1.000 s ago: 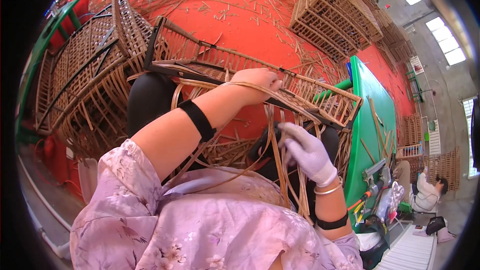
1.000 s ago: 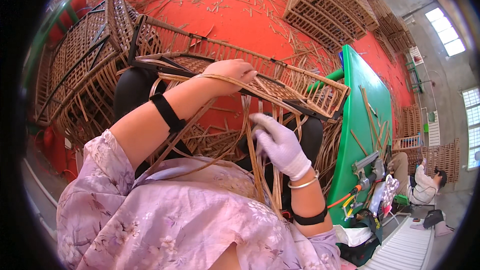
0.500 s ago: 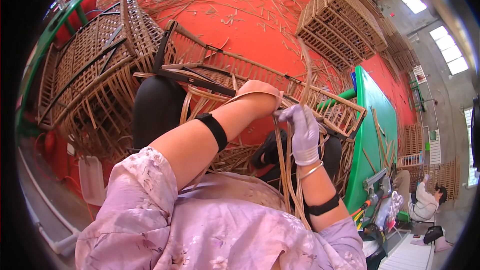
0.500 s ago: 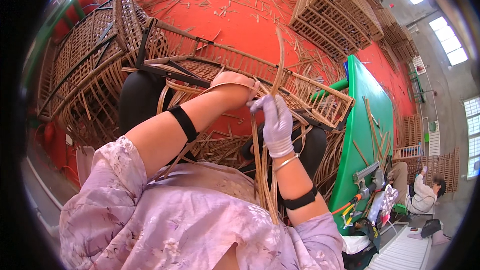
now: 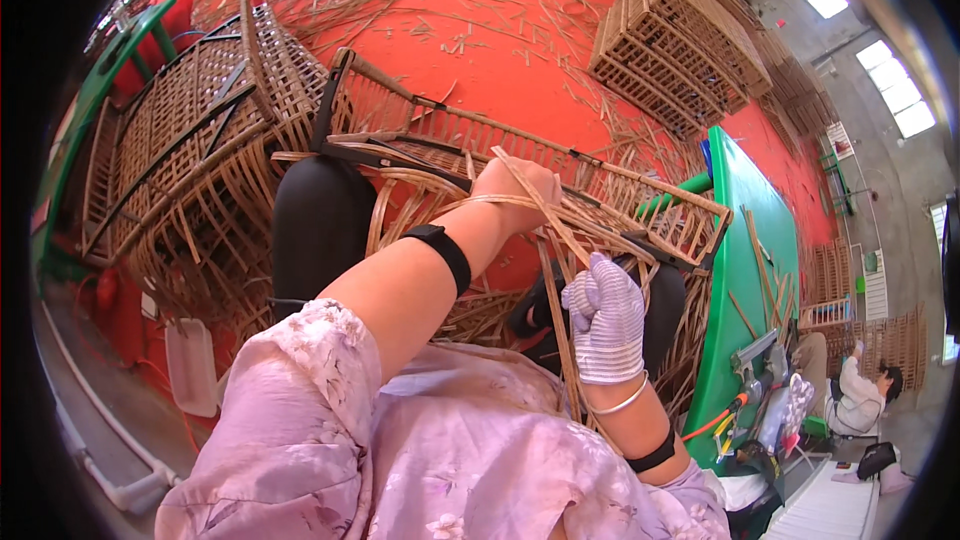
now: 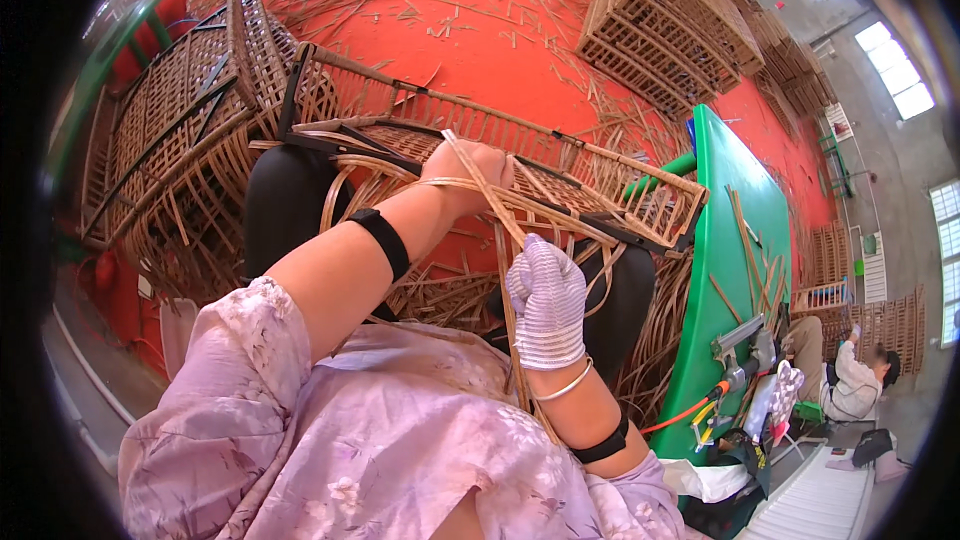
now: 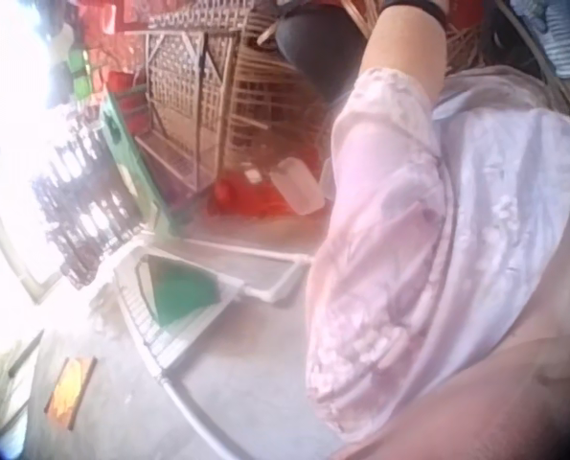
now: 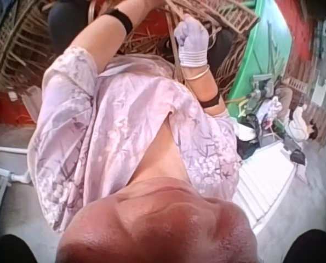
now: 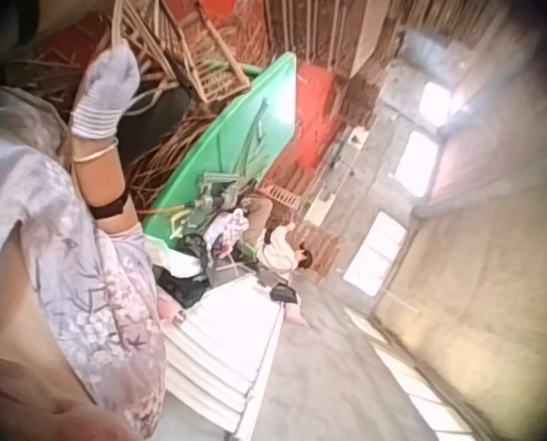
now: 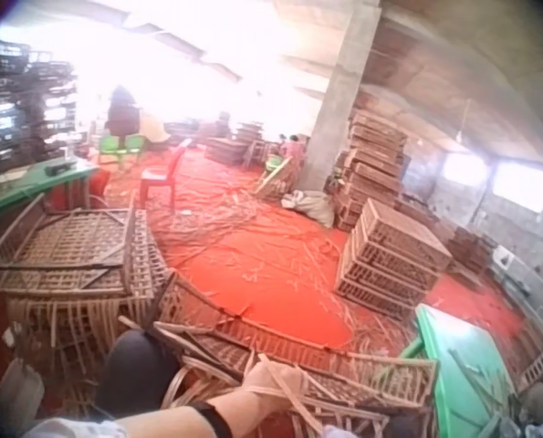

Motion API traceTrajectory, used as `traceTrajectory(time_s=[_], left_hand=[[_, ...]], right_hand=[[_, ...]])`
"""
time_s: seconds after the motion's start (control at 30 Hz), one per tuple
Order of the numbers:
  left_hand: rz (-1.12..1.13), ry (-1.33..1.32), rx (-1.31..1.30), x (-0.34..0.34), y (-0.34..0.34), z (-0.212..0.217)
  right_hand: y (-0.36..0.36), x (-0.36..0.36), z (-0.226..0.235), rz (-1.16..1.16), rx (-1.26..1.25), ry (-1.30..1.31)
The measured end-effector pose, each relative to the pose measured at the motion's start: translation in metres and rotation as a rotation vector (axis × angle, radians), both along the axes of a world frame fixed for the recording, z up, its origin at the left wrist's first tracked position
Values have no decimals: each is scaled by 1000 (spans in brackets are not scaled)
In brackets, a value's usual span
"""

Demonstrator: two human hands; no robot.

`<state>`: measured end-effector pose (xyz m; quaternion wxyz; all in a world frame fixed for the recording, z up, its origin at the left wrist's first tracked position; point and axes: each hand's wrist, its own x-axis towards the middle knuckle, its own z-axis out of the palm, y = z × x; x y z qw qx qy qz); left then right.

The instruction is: Weaving thin bamboo or rattan strips onto a pre-constructed frame to create a basket or furniture component.

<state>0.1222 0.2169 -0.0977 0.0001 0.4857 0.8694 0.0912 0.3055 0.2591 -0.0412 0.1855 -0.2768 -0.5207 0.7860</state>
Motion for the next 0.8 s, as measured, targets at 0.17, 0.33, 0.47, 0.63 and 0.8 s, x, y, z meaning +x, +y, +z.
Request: traceTrajectory(time_s=[0.17, 0.33, 0.47, 0.63, 0.8], left_hand=[[90, -145, 99, 3, -4, 10], [37, -98, 166, 4, -1, 5], [126, -158, 104, 2, 1, 3], [75, -89, 115, 4, 0, 1], [94, -137, 126, 4, 1, 1]], right_hand=[[5, 8, 2, 139, 79, -3], [4, 7, 2, 169, 121, -48], [-6, 2, 15, 175, 93, -41], [9, 14, 15, 140, 94, -17], [43, 22, 41, 88, 212, 144]])
